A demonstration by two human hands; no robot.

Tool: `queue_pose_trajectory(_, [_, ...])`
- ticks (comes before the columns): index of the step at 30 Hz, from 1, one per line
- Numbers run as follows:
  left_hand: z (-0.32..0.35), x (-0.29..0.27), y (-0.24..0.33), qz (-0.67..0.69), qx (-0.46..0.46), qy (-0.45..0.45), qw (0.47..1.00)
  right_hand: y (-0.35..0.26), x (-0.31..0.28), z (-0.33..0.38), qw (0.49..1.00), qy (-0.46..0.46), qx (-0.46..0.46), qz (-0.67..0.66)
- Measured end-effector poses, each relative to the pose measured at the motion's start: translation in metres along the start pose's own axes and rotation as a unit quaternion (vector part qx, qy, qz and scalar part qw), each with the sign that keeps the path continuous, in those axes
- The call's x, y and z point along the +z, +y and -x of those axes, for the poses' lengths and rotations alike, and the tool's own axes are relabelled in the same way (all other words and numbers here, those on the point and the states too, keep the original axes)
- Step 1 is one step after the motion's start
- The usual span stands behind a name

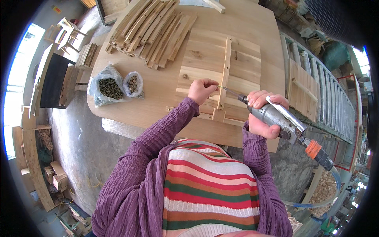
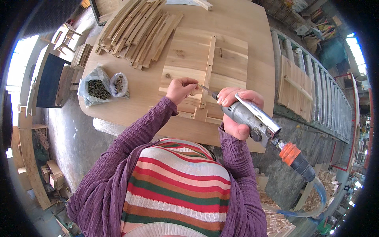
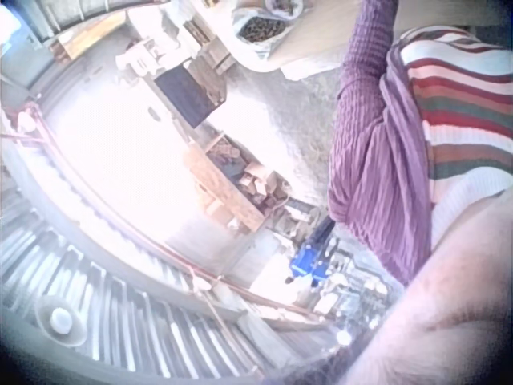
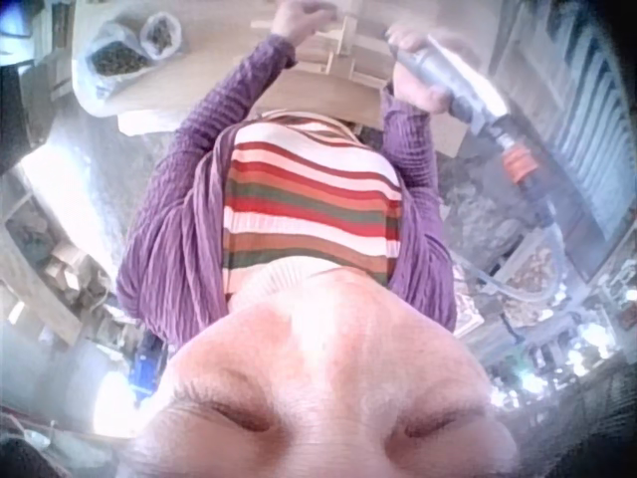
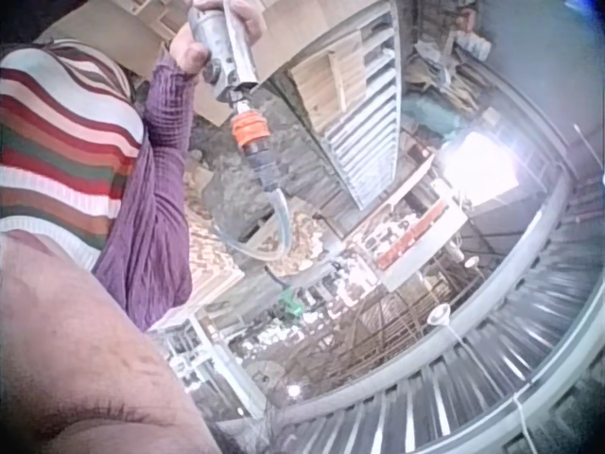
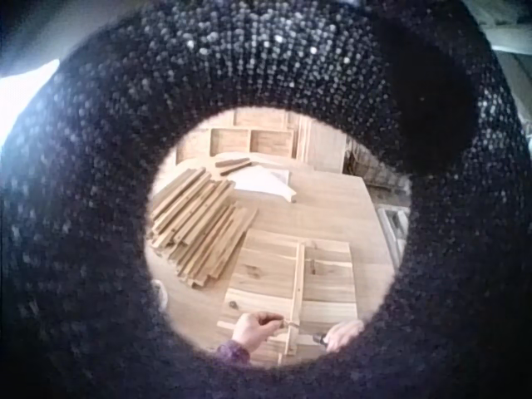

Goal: The person assembles wooden crates by placing slats on a workbench, aligning them, and driving screws with a pneumatic drill. They stack completed crates and continue the process with additional slats and screws.

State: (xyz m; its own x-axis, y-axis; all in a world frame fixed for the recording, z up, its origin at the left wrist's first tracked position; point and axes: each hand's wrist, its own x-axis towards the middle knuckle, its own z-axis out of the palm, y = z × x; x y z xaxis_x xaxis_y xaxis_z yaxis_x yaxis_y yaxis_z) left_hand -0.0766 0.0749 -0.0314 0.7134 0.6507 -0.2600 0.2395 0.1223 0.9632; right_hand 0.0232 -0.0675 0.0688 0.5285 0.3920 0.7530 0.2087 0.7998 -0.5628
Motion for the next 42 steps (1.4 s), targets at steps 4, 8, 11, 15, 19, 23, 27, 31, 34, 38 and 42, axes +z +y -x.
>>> queue_pose_trajectory(4, [-0.006,0.004,-0.003,0.012,0.001,-0.004,1.000,0.005,-0.005,0.003,1.000,0.012,0.026,0.000])
queue_pose_trajectory(8, [-0.010,0.007,-0.003,0.022,-0.017,-0.008,1.000,0.012,-0.008,0.007,0.998,0.034,0.060,0.006])
queue_pose_trajectory(11, [-0.015,0.014,0.002,0.058,-0.023,-0.039,0.997,0.021,-0.013,0.003,0.997,0.031,0.074,0.013])
queue_pose_trajectory(15, [-0.040,0.020,0.016,0.169,-0.036,-0.094,0.981,0.047,-0.022,-0.020,0.996,0.026,0.085,-0.010])
queue_pose_trajectory(19, [-0.071,0.018,0.032,0.162,-0.056,-0.145,0.974,0.081,-0.032,-0.058,0.993,0.042,0.107,0.037])
queue_pose_trajectory(23, [-0.085,0.016,0.029,0.152,-0.085,-0.168,0.970,0.098,-0.027,-0.083,0.986,0.048,0.142,0.068])
queue_pose_trajectory(27, [-0.087,0.019,0.025,0.162,-0.100,-0.160,0.969,0.108,-0.027,-0.090,0.979,0.050,0.174,0.094])
queue_pose_trajectory(31, [-0.094,0.015,0.013,0.140,-0.105,-0.155,0.972,0.116,-0.022,-0.089,0.975,0.049,0.191,0.106])
queue_pose_trajectory(34, [-0.091,0.021,0.003,0.079,-0.039,-0.106,0.990,0.128,-0.021,-0.084,0.969,0.049,0.226,0.088])
queue_pose_trajectory(38, [-0.090,0.017,-0.008,0.160,-0.064,-0.031,0.984,0.139,-0.018,-0.090,0.957,0.017,0.253,0.139])
queue_pose_trajectory(42, [-0.073,0.005,-0.023,0.330,-0.099,-0.073,0.936,0.142,-0.016,-0.081,0.962,0.003,0.239,0.133])
